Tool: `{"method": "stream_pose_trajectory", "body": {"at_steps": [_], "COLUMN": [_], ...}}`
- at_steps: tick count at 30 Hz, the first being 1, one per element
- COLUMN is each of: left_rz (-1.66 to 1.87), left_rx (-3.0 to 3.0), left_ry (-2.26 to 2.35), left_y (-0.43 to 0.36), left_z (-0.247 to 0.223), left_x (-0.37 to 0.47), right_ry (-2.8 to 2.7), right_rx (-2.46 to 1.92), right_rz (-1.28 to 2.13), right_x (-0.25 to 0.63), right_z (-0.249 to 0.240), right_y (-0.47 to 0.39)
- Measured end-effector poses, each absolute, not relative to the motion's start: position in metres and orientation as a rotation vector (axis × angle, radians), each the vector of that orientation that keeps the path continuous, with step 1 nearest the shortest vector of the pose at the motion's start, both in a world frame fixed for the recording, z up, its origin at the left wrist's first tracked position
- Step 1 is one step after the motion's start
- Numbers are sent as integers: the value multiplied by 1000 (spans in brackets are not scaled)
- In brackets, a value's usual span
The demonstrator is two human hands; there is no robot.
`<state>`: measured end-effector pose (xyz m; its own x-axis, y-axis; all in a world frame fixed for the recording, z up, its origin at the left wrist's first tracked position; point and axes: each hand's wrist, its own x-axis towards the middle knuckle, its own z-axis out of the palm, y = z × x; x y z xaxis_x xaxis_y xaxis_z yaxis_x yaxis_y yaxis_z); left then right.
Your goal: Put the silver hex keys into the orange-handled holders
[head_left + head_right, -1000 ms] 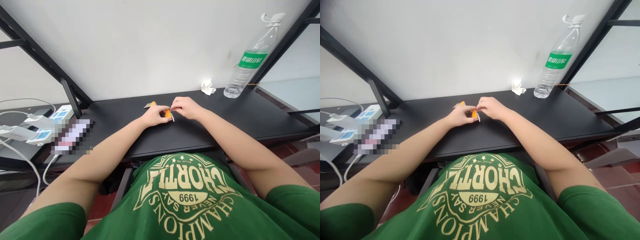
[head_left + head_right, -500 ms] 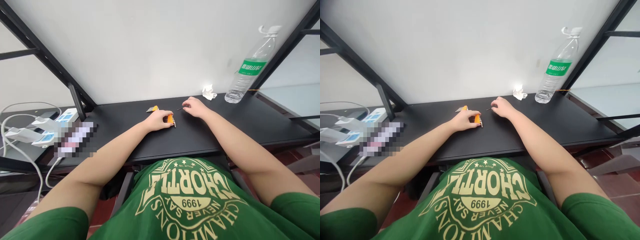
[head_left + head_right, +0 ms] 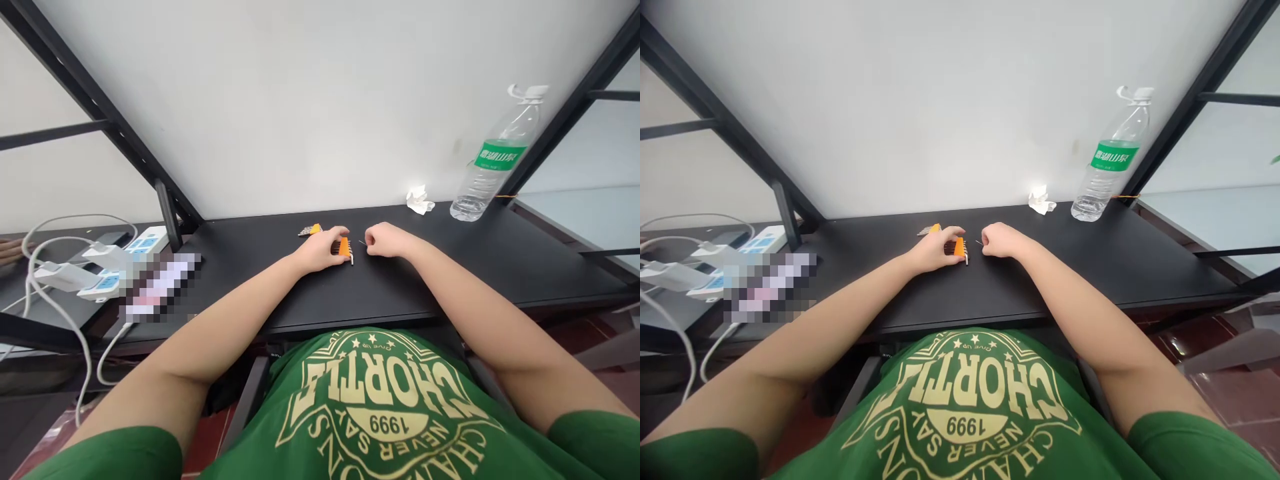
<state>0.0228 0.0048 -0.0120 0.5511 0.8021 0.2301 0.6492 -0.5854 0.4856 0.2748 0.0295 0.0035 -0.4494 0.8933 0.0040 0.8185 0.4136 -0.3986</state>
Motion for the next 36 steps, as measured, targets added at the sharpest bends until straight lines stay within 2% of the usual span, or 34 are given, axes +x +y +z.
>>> {"method": "stream_pose_trajectory", "body": {"at_steps": [5,9,36], "left_rz": [646,634,620], "left_rx": [2410,2433,2436], "left_ry": [1224,1219,1188], "left_y": [5,4,3], "left_z": [-14,-11,-10], "left_x": [22,21,22], "right_ry": [-2415,-2438,-2523], "right_rx": [-1165,-1024,-902], "right_rz": [562,406,200], "right_x": [271,269,271], "right_z": [-2,-7,-3], "right_y": [25,29,22]}}
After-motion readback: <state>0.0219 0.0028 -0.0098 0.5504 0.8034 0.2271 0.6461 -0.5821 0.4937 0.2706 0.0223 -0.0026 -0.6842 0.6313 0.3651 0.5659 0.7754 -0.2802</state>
